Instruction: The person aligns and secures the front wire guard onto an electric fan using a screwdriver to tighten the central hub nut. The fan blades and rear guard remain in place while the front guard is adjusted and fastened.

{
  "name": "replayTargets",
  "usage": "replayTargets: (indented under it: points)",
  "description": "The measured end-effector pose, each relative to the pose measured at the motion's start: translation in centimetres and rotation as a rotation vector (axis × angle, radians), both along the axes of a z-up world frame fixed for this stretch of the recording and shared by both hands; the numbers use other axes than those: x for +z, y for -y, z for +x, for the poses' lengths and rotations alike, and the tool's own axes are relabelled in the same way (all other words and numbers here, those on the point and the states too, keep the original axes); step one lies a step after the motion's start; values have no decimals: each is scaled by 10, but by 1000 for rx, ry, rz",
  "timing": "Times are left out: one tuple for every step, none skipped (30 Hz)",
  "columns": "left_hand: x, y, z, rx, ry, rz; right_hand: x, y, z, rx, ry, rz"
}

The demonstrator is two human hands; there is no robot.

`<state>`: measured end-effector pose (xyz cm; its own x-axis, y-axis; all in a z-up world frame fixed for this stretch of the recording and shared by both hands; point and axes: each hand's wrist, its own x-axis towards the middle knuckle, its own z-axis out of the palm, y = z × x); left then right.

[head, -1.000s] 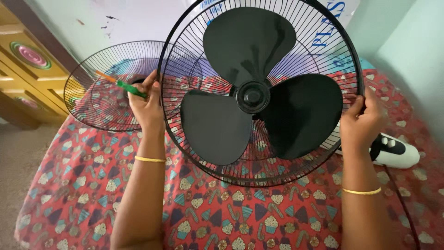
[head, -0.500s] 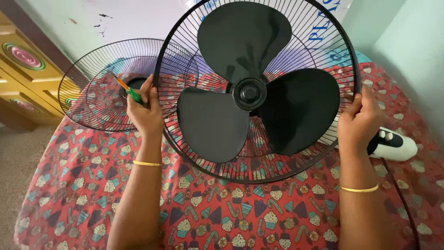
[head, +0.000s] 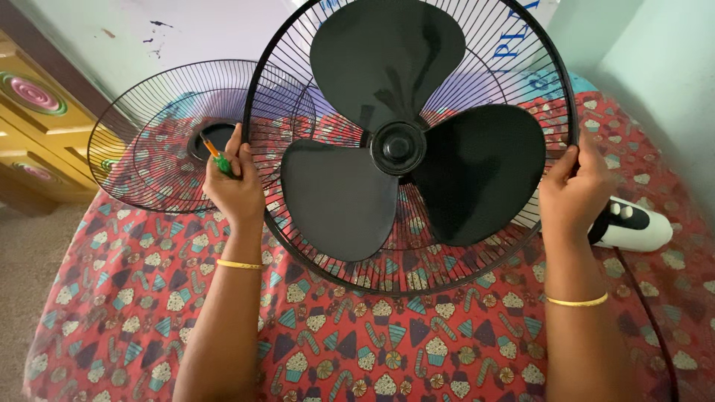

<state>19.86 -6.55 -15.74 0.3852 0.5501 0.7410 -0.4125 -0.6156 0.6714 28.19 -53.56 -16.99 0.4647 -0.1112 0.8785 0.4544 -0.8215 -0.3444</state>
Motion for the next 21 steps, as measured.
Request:
replayTargets:
  points:
    - [1, 1, 0, -14, 17, -6, 0, -1, 0, 0, 3, 6]
    - [1, 1, 0, -29, 35, -12, 1, -2, 0, 1, 7, 12]
    - [2, 2, 0, -14, 33, 1, 1, -2, 0, -7, 19, -2]
    - [2, 2, 0, 1, 30, 15, 1, -3, 0, -15, 30, -15]
    - [3, 1, 1, 15, 28, 28, 1, -3, -1, -23, 41, -28]
    - [3, 1, 0, 26, 8, 27, 0, -3, -1, -41, 44, -58]
    - [3, 1, 0, 37, -12, 26, 0, -2, -2, -59, 46, -88]
    - [4, 0, 0, 48, -32, 24, 0, -1, -2, -77, 48, -119]
    - [3, 1, 0, 51, -35, 37, -1, -1, -3, -82, 32, -114]
    - [2, 1, 0, 54, -37, 49, -1, 0, -2, -86, 17, -109]
    - [2, 1, 1, 57, -38, 61, -2, 0, -2, -90, 2, -104]
    - [0, 1, 1, 48, -26, 58, -2, 0, -1, -92, -12, -104]
    - [-1, 0, 2, 38, -13, 56, -2, 1, -1, -94, -25, -104]
    - [-2, 0, 2, 31, 0, 54, -3, 1, 0, -94, -37, -104]
    - [-4, 0, 3, 47, -5, 58, -3, 2, 0, -93, -14, -117]
    - [-5, -1, 4, 64, -10, 62, -4, 3, 0, -92, 11, -130]
    - [-8, 0, 4, 81, -16, 66, -5, 3, 0, -90, 35, -143]
    - [-10, 0, 5, 63, -12, 50, -5, 3, 1, -106, 16, -143]
    - [-12, 0, 7, 45, -9, 34, -5, 2, 1, -122, -2, -143]
    - [-16, 1, 6, 27, -8, 18, -6, 2, 0, -138, -23, -144]
    - [-18, 0, 8, 56, -14, 34, -7, 1, 0, -132, 2, -156]
